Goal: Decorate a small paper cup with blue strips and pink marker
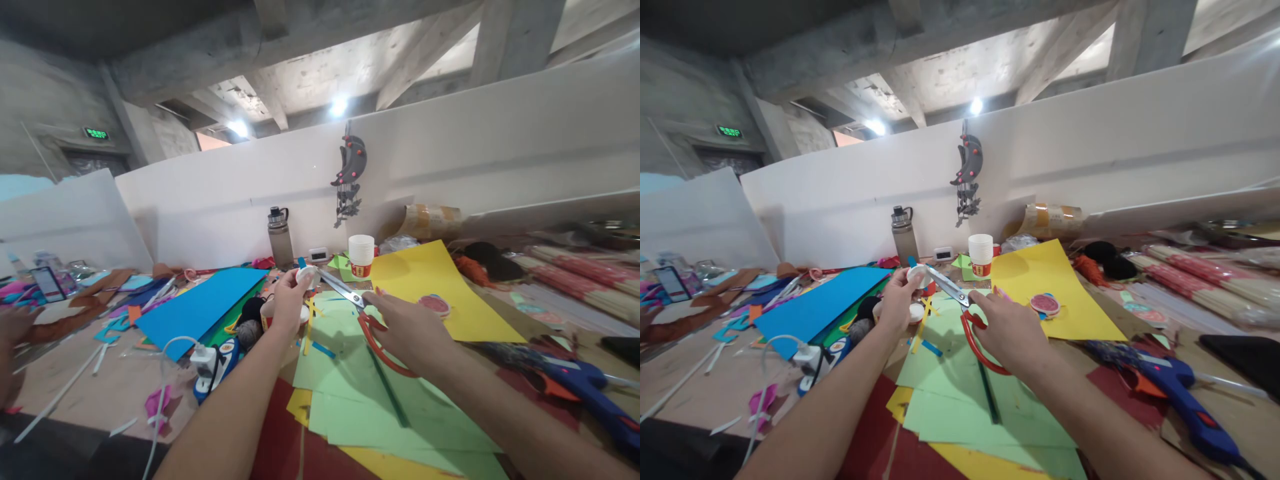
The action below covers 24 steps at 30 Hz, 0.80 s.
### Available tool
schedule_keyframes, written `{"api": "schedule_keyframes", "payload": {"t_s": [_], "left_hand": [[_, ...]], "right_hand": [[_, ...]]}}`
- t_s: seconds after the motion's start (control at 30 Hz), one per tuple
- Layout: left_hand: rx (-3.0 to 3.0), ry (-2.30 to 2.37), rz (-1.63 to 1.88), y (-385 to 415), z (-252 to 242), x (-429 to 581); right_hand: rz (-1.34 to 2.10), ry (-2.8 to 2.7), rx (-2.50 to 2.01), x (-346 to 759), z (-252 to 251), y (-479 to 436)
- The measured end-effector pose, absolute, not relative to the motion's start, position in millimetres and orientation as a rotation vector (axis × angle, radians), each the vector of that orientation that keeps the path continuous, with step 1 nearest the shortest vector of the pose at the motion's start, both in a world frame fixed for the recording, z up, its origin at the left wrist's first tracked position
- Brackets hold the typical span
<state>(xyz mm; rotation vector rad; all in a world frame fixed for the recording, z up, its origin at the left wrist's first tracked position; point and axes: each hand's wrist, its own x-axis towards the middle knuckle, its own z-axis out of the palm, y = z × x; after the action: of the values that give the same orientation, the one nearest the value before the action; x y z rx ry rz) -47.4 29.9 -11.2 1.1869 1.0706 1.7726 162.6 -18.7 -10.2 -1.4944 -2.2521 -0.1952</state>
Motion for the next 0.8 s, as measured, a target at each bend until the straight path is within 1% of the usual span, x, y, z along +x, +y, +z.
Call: {"api": "schedule_keyframes", "payload": {"t_s": [0.33, 0.8], "left_hand": [[1.329, 1.160, 1.759, 27.5, -12.2, -48.5], [1.291, 1.145, 1.714, 25.5, -9.9, -47.7]], "right_hand": [[-0.205, -2.268, -1.534, 161.6, -9.7, -19.8], [-0.201, -2.262, -1.507, 161.8, -12.5, -18.5]]}}
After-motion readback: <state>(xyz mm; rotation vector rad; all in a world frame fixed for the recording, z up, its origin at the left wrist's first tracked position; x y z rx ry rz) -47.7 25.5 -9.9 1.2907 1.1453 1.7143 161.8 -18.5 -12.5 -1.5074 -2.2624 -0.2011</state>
